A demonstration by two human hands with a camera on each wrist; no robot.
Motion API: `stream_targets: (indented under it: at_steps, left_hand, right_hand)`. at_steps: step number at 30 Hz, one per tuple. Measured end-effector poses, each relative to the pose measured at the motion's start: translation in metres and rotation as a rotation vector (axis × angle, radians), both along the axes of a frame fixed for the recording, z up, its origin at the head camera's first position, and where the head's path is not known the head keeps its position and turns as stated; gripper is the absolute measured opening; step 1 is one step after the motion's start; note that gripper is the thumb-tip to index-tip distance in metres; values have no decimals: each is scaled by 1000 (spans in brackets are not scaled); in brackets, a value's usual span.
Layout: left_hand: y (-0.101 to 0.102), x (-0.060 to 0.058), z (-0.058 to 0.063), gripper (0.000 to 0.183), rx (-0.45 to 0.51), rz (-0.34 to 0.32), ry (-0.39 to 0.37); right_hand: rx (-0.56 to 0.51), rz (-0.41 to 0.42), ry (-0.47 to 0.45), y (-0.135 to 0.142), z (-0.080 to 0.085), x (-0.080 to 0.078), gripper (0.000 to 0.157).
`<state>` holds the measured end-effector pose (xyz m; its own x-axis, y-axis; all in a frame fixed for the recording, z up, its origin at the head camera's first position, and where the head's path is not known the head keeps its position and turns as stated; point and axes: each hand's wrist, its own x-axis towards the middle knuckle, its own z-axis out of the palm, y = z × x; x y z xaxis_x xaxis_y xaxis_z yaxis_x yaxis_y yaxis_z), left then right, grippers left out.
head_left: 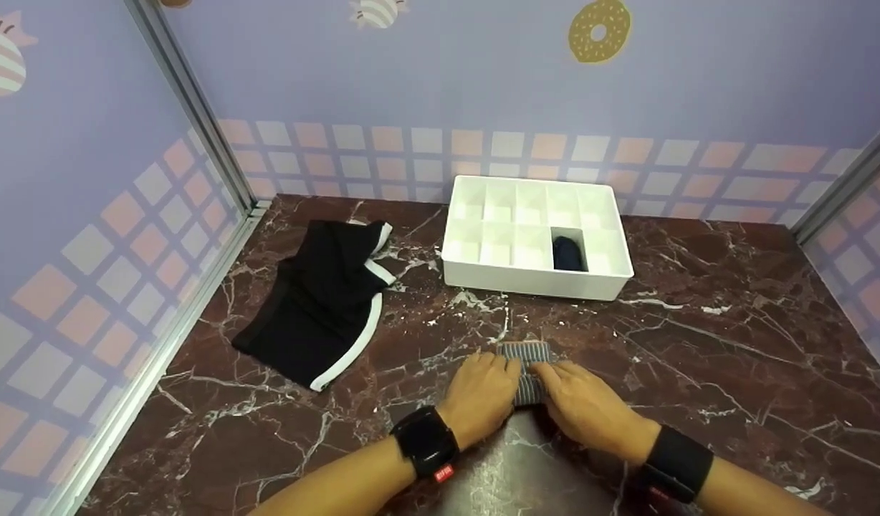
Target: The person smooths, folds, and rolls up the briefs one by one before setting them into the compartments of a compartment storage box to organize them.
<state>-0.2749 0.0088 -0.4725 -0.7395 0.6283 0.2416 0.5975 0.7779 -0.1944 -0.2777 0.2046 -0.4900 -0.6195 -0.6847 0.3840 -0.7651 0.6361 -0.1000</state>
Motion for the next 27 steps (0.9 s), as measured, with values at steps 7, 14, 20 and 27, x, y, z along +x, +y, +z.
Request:
stream_targets:
  at_steps: [7, 14, 20, 27]
  left_hand:
    - [-7, -4, 6, 29, 73, -26, -212]
    - [-9, -17, 11, 26, 126, -24, -428]
    - [-8, -29, 14, 24, 206, 16, -556]
    - [-2, -24, 16, 20, 158, 22, -328]
  right_hand:
    - [-105, -71, -186, 1, 5, 5, 29]
    - [-13, -64, 173, -4, 0, 3, 25]
    - [79, -56, 250, -6, 0, -1, 45]
    - [136, -27, 119, -3, 7, -16, 41]
